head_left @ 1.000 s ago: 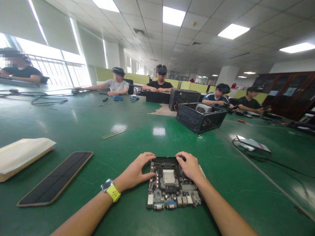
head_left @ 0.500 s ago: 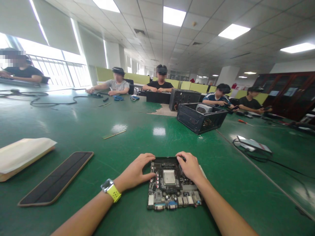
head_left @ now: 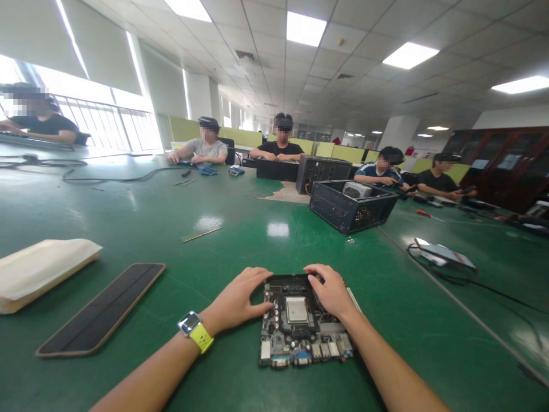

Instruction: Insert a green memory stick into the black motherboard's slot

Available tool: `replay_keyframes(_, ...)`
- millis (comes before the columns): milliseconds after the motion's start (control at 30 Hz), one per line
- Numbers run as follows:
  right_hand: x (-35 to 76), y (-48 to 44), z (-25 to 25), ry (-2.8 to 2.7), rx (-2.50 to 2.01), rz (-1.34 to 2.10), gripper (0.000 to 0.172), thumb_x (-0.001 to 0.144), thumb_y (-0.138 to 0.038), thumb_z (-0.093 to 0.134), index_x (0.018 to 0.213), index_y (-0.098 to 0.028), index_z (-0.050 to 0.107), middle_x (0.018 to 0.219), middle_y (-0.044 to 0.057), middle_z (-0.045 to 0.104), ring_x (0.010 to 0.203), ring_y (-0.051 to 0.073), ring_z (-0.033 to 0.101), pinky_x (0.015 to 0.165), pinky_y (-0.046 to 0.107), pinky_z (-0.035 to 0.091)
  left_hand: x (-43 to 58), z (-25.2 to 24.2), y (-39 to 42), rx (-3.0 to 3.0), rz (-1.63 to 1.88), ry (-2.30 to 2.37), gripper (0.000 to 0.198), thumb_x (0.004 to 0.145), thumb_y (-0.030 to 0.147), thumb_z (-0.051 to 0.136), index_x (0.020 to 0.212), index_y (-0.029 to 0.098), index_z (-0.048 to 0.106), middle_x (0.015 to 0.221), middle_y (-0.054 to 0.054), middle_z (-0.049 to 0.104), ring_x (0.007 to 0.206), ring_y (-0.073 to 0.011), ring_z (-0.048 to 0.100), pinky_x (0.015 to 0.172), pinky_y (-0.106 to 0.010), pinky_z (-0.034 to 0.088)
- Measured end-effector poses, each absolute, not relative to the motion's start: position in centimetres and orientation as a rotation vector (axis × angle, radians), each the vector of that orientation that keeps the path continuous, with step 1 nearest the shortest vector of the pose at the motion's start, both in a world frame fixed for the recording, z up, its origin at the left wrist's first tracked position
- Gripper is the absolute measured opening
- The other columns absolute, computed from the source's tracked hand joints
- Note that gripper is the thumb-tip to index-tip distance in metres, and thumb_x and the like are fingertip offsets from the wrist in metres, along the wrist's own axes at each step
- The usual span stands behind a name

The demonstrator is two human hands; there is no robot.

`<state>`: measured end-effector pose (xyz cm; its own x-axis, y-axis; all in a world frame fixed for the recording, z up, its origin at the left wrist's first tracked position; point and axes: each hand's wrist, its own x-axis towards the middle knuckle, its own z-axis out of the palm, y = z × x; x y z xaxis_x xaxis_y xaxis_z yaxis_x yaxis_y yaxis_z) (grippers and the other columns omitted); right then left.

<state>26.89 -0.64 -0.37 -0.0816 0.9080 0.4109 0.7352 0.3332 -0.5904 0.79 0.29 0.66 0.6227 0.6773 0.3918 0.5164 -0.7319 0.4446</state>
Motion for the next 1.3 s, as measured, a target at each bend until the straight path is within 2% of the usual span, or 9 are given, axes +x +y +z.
replay_keyframes(433,26.8,-0.7,-0.4,-1.876,-1.531,0.273,0.024,0.083,-0.023,0.049,0.101,-0.022,0.066,0.101,0.002,0.068,0.097,0.018,0.054,0.088,0.032,0.040,0.6,0.5,0.4,2.559,0.779,0.968,0.056,0.078,0.037,0.066,0.128,0.022,0.048,0.128,-0.009,0.055,0.117,-0.0257,0.050,0.103,-0.043,0.039)
replay_keyframes(600,25.9,-1.9,1.6,-1.884,-1.557,0.186,0.022,0.084,-0.026,0.050,0.099,-0.022,0.065,0.102,0.004,0.066,0.099,0.020,0.053,0.087,0.033,0.038,0.7,0.7,0.4,2.547,0.768,0.973,0.056,0.079,0.037,0.067,0.128,0.022,0.047,0.128,-0.010,0.055,0.117,-0.0259,0.050,0.103,-0.044,0.039)
replay_keyframes(667,24.5,-3.5,3.0,-1.953,-1.519,0.162,0.019,0.086,-0.031,0.050,0.092,-0.022,0.065,0.097,0.004,0.067,0.096,0.020,0.053,0.085,0.032,0.037,0.7,0.8,0.3,2.544,0.774,0.974,0.055,0.078,0.038,0.068,0.127,0.022,0.048,0.127,-0.010,0.056,0.116,-0.0262,0.051,0.102,-0.044,0.040)
replay_keyframes(733,22.6,-5.6,4.0,-2.096,-1.441,0.203,0.025,0.087,-0.041,0.048,0.083,-0.023,0.065,0.088,0.003,0.067,0.088,0.019,0.054,0.079,0.031,0.038,0.6,0.9,0.2,2.543,0.778,0.975,0.056,0.077,0.038,0.068,0.127,0.022,0.048,0.126,-0.010,0.056,0.115,-0.0265,0.051,0.101,-0.043,0.041)
replay_keyframes(833,19.6,-8.5,3.9,-2.350,-1.349,0.268,0.042,0.078,-0.063,0.051,0.082,-0.023,0.063,0.085,0.002,0.067,0.080,0.020,0.057,0.072,0.031,0.038,0.5,0.9,0.2,2.538,0.791,0.978,0.058,0.077,0.038,0.068,0.129,0.023,0.047,0.126,-0.010,0.056,0.115,-0.0270,0.051,0.101,-0.044,0.041)
replay_keyframes(900,18.3,-9.7,3.1,-2.481,-1.339,0.243,0.051,0.071,-0.071,0.052,0.081,-0.022,0.062,0.085,0.004,0.067,0.079,0.022,0.059,0.071,0.032,0.039,0.5,0.9,0.2,2.529,0.808,0.982,0.057,0.079,0.037,0.067,0.130,0.023,0.046,0.126,-0.009,0.056,0.115,-0.0267,0.051,0.101,-0.044,0.041)
replay_keyframes(1067,17.5,-10.0,1.9,-2.610,-1.356,0.175,0.028,0.083,-0.046,0.047,0.082,-0.022,0.062,0.079,0.004,0.069,0.072,0.020,0.061,0.065,0.029,0.038,0.2,0.6,0.6,2.484,0.894,1.072,0.044,0.086,0.037,0.058,0.127,0.022,0.049,0.123,-0.009,0.057,0.113,-0.0240,0.053,0.099,-0.041,0.042)
replay_keyframes(1200,19.2,-8.2,2.4,-2.502,-1.479,0.201,0.023,0.082,-0.043,0.049,0.084,-0.026,0.064,0.078,0.003,0.070,0.072,0.020,0.063,0.063,0.028,0.038,-0.1,0.4,1.0,2.469,0.967,1.132,0.038,0.088,0.037,0.055,0.122,0.022,0.053,0.119,-0.008,0.059,0.111,-0.0235,0.054,0.098,-0.040,0.044)
replay_keyframes(1300,22.7,-5.5,2.8,-2.274,-1.812,0.064,0.021,0.082,-0.035,0.047,0.086,-0.026,0.065,0.081,0.005,0.070,0.075,0.021,0.063,0.062,0.028,0.038,-0.3,0.4,1.0,2.468,1.003,1.151,0.036,0.087,0.037,0.055,0.121,0.023,0.055,0.117,-0.007,0.061,0.108,-0.0234,0.055,0.096,-0.040,0.045)
